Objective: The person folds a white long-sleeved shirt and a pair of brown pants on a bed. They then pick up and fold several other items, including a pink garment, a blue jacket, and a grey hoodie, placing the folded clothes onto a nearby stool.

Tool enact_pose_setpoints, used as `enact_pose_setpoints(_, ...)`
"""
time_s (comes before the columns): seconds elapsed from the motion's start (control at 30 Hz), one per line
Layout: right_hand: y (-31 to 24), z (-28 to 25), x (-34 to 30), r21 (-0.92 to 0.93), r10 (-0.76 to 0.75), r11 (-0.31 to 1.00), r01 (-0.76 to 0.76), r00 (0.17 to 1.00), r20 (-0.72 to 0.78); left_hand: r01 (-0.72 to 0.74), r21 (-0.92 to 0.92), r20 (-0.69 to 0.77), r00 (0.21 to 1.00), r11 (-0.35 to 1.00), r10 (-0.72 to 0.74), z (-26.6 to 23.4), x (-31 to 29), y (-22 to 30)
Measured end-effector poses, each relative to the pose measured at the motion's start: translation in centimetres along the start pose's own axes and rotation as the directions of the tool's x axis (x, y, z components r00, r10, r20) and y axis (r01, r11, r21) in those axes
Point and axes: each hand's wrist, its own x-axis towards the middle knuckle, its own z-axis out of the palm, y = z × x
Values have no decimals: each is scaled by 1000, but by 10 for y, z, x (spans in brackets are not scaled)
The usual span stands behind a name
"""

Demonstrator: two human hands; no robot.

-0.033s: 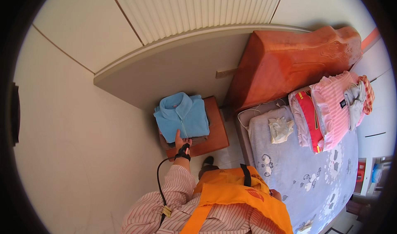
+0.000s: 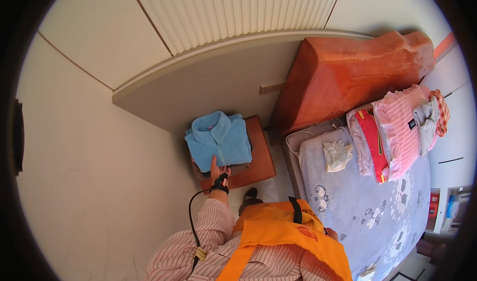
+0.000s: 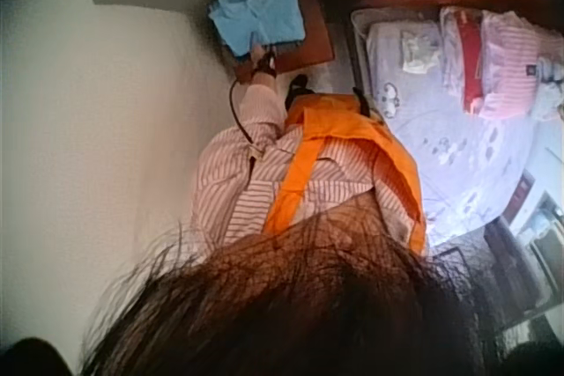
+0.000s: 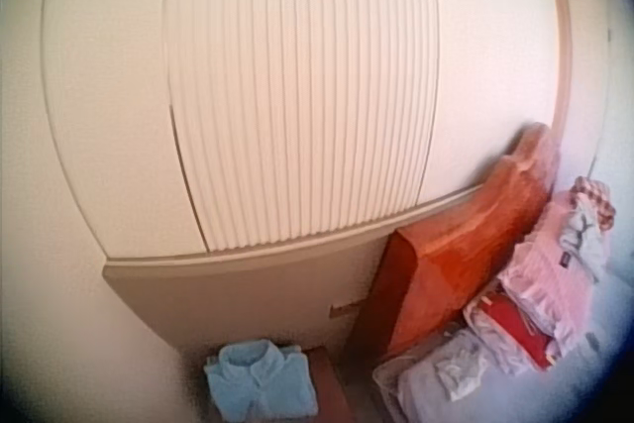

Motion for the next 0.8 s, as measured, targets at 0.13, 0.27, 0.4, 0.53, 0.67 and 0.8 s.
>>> enact_pose_setpoints(0.13, -2, 2, -17, -21, 59, 998, -59, 998, -13, -45, 63, 37, 998, 997, 43, 6, -20, -3)
enact_pose_setpoints(0.27, -4, 10, -20, -41, 61, 997, -61, 998, 3, -94, -241, 104, 987, 966, 122, 5, -5, -3)
enact_pose_setpoints(0.4, 8, 14, -26, -54, 79, 995, -79, 997, 9, -94, -384, 245, 949, 919, 199, 16, -4, -16)
enact_pose_setpoints(0.53, 25, 14, -24, -68, 66, 996, -65, 998, 15, -109, -270, 317, 928, 957, 196, 29, -2, -5)
enact_pose_setpoints(0.67, 71, 10, -19, -146, 21, 989, -22, 1000, -9, -230, -54, 368, 900, 972, 234, 33, -16, -13)
enact_pose_setpoints(0.8, 81, -1, 4, -205, -45, 977, 56, 997, 62, -478, 37, 494, 772, 877, 400, 4, -19, 22)
